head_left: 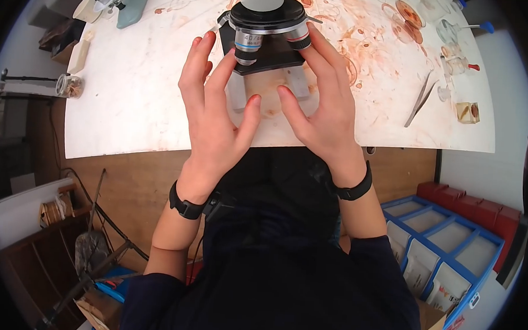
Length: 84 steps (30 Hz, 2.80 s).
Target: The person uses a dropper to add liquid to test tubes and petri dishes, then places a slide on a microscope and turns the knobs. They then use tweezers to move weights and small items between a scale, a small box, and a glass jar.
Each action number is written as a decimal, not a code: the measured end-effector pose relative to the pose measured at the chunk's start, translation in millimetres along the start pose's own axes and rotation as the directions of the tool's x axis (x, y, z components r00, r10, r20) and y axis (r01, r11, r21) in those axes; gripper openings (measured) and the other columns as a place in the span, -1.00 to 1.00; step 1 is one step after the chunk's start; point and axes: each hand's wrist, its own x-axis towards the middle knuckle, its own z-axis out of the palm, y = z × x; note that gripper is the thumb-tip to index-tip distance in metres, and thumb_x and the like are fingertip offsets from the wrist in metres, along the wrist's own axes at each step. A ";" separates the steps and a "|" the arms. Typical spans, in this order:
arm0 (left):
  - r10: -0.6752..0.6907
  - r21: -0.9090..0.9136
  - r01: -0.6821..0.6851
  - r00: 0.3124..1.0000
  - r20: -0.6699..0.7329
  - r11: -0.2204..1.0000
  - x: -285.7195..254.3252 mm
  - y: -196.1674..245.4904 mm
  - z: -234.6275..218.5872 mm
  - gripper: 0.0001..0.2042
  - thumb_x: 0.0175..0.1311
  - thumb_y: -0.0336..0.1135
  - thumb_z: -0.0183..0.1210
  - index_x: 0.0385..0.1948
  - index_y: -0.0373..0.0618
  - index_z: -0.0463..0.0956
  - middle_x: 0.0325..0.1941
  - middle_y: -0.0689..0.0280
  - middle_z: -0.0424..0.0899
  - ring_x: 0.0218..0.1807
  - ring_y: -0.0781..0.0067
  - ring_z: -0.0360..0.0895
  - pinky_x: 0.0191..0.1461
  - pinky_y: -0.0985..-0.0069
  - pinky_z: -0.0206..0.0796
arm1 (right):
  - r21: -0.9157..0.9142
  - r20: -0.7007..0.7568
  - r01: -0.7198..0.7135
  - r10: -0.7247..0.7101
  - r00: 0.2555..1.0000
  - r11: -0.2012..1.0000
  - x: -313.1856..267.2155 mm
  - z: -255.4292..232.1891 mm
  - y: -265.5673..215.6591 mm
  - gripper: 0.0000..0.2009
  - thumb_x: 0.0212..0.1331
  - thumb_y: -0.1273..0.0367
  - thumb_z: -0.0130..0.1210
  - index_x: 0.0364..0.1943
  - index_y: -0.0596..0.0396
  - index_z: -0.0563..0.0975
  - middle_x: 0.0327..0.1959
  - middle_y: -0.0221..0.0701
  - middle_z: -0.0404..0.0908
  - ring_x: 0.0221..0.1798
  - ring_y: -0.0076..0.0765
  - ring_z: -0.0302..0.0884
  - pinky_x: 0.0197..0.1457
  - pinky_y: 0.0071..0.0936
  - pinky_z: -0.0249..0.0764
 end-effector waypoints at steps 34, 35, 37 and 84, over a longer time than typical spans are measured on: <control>-0.004 0.079 0.005 1.000 -0.017 0.997 6.7 -1.7 3.1 -0.42 0.15 -0.42 0.24 0.26 -0.34 0.33 0.42 -0.04 0.22 0.51 -0.17 0.08 0.45 0.07 0.09 | 0.022 0.008 0.010 -0.010 1.000 1.000 4.5 6.8 5.1 -0.36 -0.03 0.50 0.33 0.23 0.29 0.38 0.31 -0.03 0.39 0.21 0.09 0.47 0.22 -0.22 0.47; -0.001 0.076 0.003 1.000 -0.021 0.997 6.7 -2.6 3.5 -0.42 0.15 -0.41 0.24 0.26 -0.34 0.33 0.42 -0.03 0.24 0.50 -0.17 0.09 0.46 0.06 0.08 | 0.010 -0.009 0.020 -0.020 1.000 1.000 4.7 7.3 5.4 -0.33 -0.07 0.51 0.33 0.24 0.27 0.38 0.31 -0.08 0.40 0.16 0.07 0.50 0.17 -0.23 0.50; 0.007 0.094 -0.006 1.000 -0.013 0.996 7.2 -2.3 2.4 -0.43 0.18 -0.43 0.23 0.26 -0.34 0.31 0.41 -0.03 0.26 0.50 -0.17 0.12 0.47 0.07 0.07 | 0.033 0.027 -0.001 0.001 1.000 0.999 4.0 6.1 5.0 -0.37 0.00 0.49 0.33 0.24 0.30 0.37 0.32 0.00 0.37 0.27 0.10 0.44 0.26 -0.20 0.44; 0.017 0.142 -0.010 0.999 -0.044 0.990 6.3 0.1 6.2 -0.43 0.15 -0.52 0.22 0.26 -0.36 0.33 0.37 -0.01 0.36 0.48 -0.15 0.21 0.47 0.12 0.14 | -0.093 0.110 0.047 -0.037 0.993 0.995 5.7 -8.7 9.0 -0.30 -0.12 0.51 0.31 0.27 0.11 0.41 0.35 -0.29 0.41 0.04 -0.10 0.55 0.07 -0.31 0.54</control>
